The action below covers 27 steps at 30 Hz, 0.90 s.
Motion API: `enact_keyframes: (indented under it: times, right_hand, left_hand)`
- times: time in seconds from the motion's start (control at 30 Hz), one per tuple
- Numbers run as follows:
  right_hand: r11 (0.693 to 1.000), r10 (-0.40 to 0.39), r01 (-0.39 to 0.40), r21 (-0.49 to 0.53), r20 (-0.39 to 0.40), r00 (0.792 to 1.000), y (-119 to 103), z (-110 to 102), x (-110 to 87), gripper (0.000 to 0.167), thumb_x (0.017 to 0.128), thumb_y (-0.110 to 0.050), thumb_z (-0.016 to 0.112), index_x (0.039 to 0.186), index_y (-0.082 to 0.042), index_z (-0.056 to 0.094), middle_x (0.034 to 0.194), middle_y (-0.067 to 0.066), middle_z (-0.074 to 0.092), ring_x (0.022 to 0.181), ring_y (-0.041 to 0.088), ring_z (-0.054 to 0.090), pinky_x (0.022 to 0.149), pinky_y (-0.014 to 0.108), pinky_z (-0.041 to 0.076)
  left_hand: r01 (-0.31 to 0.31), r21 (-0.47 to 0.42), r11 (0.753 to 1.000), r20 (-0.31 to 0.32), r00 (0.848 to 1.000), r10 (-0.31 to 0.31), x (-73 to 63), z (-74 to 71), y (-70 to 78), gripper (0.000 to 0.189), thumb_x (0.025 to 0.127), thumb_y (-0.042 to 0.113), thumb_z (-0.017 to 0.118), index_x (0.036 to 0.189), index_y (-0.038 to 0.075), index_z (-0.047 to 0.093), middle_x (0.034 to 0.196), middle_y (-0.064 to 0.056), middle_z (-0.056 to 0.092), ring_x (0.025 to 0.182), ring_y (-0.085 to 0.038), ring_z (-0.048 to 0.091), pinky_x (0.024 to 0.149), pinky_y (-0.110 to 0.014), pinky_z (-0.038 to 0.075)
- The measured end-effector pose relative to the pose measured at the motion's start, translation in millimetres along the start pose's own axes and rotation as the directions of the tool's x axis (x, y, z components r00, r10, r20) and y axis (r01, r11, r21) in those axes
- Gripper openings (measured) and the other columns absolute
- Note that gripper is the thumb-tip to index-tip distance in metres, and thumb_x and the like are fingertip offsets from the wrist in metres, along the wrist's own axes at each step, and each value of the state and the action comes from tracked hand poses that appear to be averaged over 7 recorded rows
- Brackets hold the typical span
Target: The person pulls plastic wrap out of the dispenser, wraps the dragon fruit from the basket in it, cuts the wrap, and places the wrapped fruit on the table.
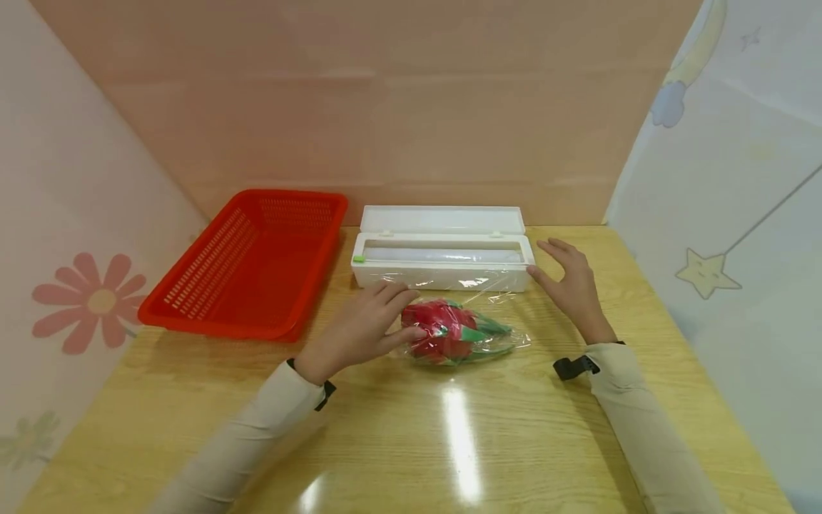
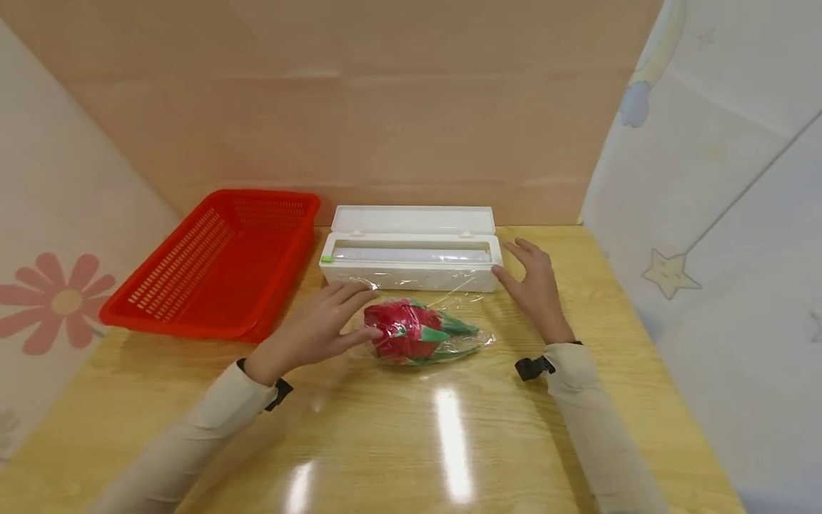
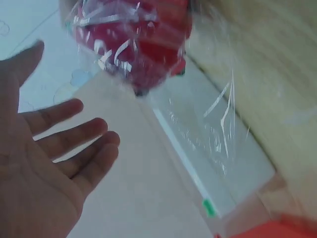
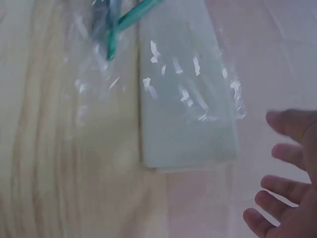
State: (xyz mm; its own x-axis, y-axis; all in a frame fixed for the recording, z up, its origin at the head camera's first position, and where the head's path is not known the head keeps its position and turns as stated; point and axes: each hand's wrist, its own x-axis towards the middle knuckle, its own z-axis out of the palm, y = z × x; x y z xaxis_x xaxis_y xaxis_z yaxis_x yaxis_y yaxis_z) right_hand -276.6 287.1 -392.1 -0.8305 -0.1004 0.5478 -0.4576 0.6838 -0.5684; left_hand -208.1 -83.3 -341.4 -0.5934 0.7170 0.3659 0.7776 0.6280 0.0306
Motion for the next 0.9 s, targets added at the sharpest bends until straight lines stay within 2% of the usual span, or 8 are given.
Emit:
enact_keyframes:
  times: [0.1, 0.17, 0.23, 0.33, 0.43, 0.63, 0.77, 0.9]
  right_hand:
    - [0.997, -0.079, 0.079, 0.011, 0.001, 0.997, -16.0, 1.7, -14.0, 0.046, 0.089, -0.009, 0.074, 0.131, 0.002, 0.061, 0.139, 0.028, 0.052, 0.13, 0.051, 0.043, 0.101, 0.071, 0.034]
    - [0.987, -0.162, 0.16, 0.028, 0.089, 0.983, -31.3, 8.6, -26.9, 0.048, 0.087, -0.01, 0.076, 0.131, 0.002, 0.061, 0.137, 0.025, 0.055, 0.128, 0.048, 0.046, 0.101, 0.069, 0.036]
    - [0.971, -0.238, 0.233, 0.049, 0.221, 0.946, -48.0, 18.6, -38.2, 0.056, 0.086, -0.019, 0.079, 0.134, 0.0, 0.059, 0.138, 0.023, 0.055, 0.128, 0.044, 0.047, 0.101, 0.067, 0.038]
    - [0.954, -0.286, 0.298, 0.034, 0.403, 0.869, -66.9, 33.4, -48.9, 0.074, 0.082, -0.037, 0.082, 0.142, -0.004, 0.053, 0.142, 0.018, 0.054, 0.13, 0.04, 0.048, 0.103, 0.064, 0.038]
    - [0.948, -0.266, 0.318, -0.027, 0.482, 0.835, -74.8, 43.4, -55.4, 0.09, 0.077, -0.046, 0.084, 0.147, -0.005, 0.046, 0.143, 0.016, 0.052, 0.131, 0.038, 0.047, 0.105, 0.062, 0.038]
    - [0.953, -0.23, 0.299, -0.056, 0.508, 0.83, -74.3, 53.2, -63.5, 0.107, 0.07, -0.045, 0.09, 0.152, -0.005, 0.035, 0.141, 0.016, 0.053, 0.13, 0.036, 0.048, 0.105, 0.058, 0.04]
    - [0.955, -0.225, 0.29, -0.062, 0.488, 0.843, -75.3, 57.8, -63.5, 0.104, 0.072, -0.04, 0.09, 0.152, -0.006, 0.034, 0.14, 0.016, 0.053, 0.13, 0.035, 0.048, 0.106, 0.055, 0.041]
    - [0.957, -0.225, 0.285, -0.058, 0.477, 0.85, -75.9, 62.5, -62.3, 0.097, 0.073, -0.033, 0.09, 0.15, -0.005, 0.038, 0.137, 0.016, 0.056, 0.124, 0.034, 0.052, 0.103, 0.053, 0.044]
  left_hand:
    - [0.013, -0.021, 1.0, 0.051, 0.999, -0.012, 2.2, 13.4, 13.2, 0.08, 0.084, 0.06, 0.071, 0.137, 0.004, 0.051, 0.132, -0.012, 0.055, 0.122, -0.03, 0.051, 0.104, -0.043, 0.046]
    - [0.027, -0.017, 0.999, 0.079, 0.997, -0.026, 3.0, 22.8, 19.6, 0.091, 0.078, 0.067, 0.073, 0.14, 0.006, 0.046, 0.132, -0.012, 0.052, 0.123, -0.03, 0.049, 0.104, -0.045, 0.046]
    - [0.051, -0.002, 0.999, 0.082, 0.995, -0.05, 3.1, 31.2, 23.7, 0.1, 0.072, 0.069, 0.076, 0.142, 0.006, 0.043, 0.131, -0.013, 0.051, 0.122, -0.031, 0.049, 0.102, -0.046, 0.046]
    - [0.097, 0.039, 0.995, 0.08, 0.992, -0.1, 1.2, 40.9, 26.9, 0.108, 0.068, 0.069, 0.08, 0.145, 0.006, 0.04, 0.13, -0.013, 0.052, 0.121, -0.032, 0.05, 0.103, -0.046, 0.046]
    - [0.114, 0.075, 0.991, 0.079, 0.99, -0.12, -1.1, 49.2, 28.5, 0.112, 0.066, 0.068, 0.082, 0.147, 0.004, 0.038, 0.13, -0.014, 0.052, 0.121, -0.033, 0.051, 0.103, -0.047, 0.046]
    - [0.106, 0.108, 0.989, 0.039, 0.993, -0.111, -3.0, 61.3, 28.0, 0.105, 0.068, 0.057, 0.087, 0.144, 0.002, 0.04, 0.125, -0.014, 0.052, 0.118, -0.033, 0.051, 0.105, -0.046, 0.043]
    - [0.099, 0.113, 0.989, 0.003, 0.995, -0.1, -1.5, 64.8, 22.5, 0.097, 0.071, 0.054, 0.086, 0.14, 0.002, 0.042, 0.119, -0.014, 0.053, 0.113, -0.032, 0.052, 0.105, -0.044, 0.041]
    - [0.11, 0.11, 0.988, 0.02, 0.993, -0.112, -2.5, 65.8, 18.7, 0.098, 0.072, 0.058, 0.084, 0.142, 0.004, 0.042, 0.12, -0.013, 0.054, 0.113, -0.03, 0.052, 0.106, -0.043, 0.042]
